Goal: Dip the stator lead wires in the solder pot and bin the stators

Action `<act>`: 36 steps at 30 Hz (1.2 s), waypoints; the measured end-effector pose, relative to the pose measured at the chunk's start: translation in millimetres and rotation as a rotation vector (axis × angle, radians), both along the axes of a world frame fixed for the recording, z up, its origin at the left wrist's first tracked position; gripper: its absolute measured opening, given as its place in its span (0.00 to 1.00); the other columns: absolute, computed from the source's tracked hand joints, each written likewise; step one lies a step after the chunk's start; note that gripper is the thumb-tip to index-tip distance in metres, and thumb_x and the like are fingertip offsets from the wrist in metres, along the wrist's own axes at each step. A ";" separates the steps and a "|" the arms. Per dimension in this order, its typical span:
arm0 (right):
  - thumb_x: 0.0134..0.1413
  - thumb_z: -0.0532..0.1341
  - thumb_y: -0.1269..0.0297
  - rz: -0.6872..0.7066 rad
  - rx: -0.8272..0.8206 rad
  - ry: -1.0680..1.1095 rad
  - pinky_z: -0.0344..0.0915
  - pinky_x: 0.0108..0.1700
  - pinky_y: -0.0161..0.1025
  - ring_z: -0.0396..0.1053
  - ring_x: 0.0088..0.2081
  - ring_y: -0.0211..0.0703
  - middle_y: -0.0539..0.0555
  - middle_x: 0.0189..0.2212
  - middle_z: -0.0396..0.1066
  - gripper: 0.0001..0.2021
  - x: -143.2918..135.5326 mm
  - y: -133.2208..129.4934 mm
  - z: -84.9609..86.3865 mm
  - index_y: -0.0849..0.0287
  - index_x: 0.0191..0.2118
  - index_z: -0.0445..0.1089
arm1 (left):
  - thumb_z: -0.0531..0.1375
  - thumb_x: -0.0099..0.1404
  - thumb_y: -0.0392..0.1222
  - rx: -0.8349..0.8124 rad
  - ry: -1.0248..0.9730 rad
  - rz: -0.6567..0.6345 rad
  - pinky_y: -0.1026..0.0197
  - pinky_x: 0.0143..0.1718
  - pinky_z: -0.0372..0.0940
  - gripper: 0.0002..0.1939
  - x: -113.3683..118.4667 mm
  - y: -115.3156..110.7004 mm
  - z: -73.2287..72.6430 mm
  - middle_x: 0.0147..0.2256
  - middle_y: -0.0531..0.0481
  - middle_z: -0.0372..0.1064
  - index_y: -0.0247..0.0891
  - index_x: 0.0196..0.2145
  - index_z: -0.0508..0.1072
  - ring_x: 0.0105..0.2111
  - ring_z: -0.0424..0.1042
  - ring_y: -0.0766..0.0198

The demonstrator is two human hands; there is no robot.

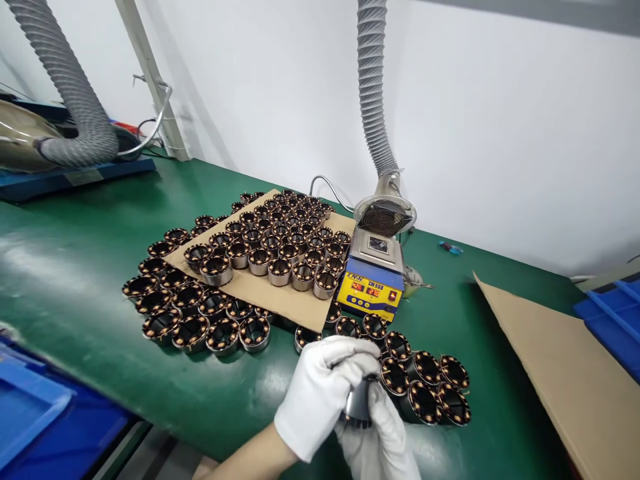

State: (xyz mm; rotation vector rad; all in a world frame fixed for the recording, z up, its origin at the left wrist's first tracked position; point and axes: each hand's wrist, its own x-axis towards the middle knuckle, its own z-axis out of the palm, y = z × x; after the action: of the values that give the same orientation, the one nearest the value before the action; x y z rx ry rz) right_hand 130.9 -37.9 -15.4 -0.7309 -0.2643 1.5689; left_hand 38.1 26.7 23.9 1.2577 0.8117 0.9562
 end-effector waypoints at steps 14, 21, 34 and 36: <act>0.42 0.66 0.39 0.156 -0.099 0.139 0.72 0.38 0.44 0.73 0.44 0.50 0.56 0.43 0.76 0.26 10.9 -6.2 3.5 0.54 0.40 0.76 | 0.72 0.40 0.35 0.233 0.258 -0.320 0.48 0.62 0.54 0.45 -40.8 -4.9 -32.5 0.59 0.45 0.63 0.45 0.57 0.65 0.58 0.61 0.50; 0.41 0.67 0.40 0.354 -0.028 0.190 0.62 0.21 0.26 0.72 0.25 0.35 0.56 0.30 0.76 0.27 1.9 -7.9 10.4 0.62 0.36 0.76 | 0.64 0.46 0.33 -0.272 -0.178 0.103 0.65 0.27 0.67 0.02 -13.0 9.1 -6.7 0.22 0.51 0.76 0.36 0.22 0.78 0.23 0.73 0.64; 0.34 0.75 0.57 -0.216 0.084 -0.441 0.70 0.27 0.39 0.74 0.30 0.46 0.54 0.38 0.76 0.30 -7.2 -12.9 -9.7 0.50 0.48 0.69 | 0.60 0.48 0.28 -0.255 -0.216 0.164 0.70 0.31 0.67 0.10 -22.3 -1.1 -0.5 0.25 0.54 0.77 0.37 0.27 0.79 0.27 0.74 0.68; 0.32 0.76 0.63 -0.434 0.113 -0.734 0.71 0.32 0.39 0.74 0.38 0.49 0.54 0.43 0.75 0.33 -7.0 -13.2 -19.0 0.48 0.50 0.68 | 0.66 0.52 0.34 -0.289 -0.341 0.269 0.68 0.37 0.68 0.10 -23.6 4.6 -2.3 0.30 0.52 0.79 0.38 0.34 0.79 0.32 0.76 0.66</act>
State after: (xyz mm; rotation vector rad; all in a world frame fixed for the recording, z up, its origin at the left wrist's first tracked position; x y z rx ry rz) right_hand 123.9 -51.0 -34.4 -1.1688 -0.6756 0.8238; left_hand 14.5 31.3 21.5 0.7224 0.8241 1.1825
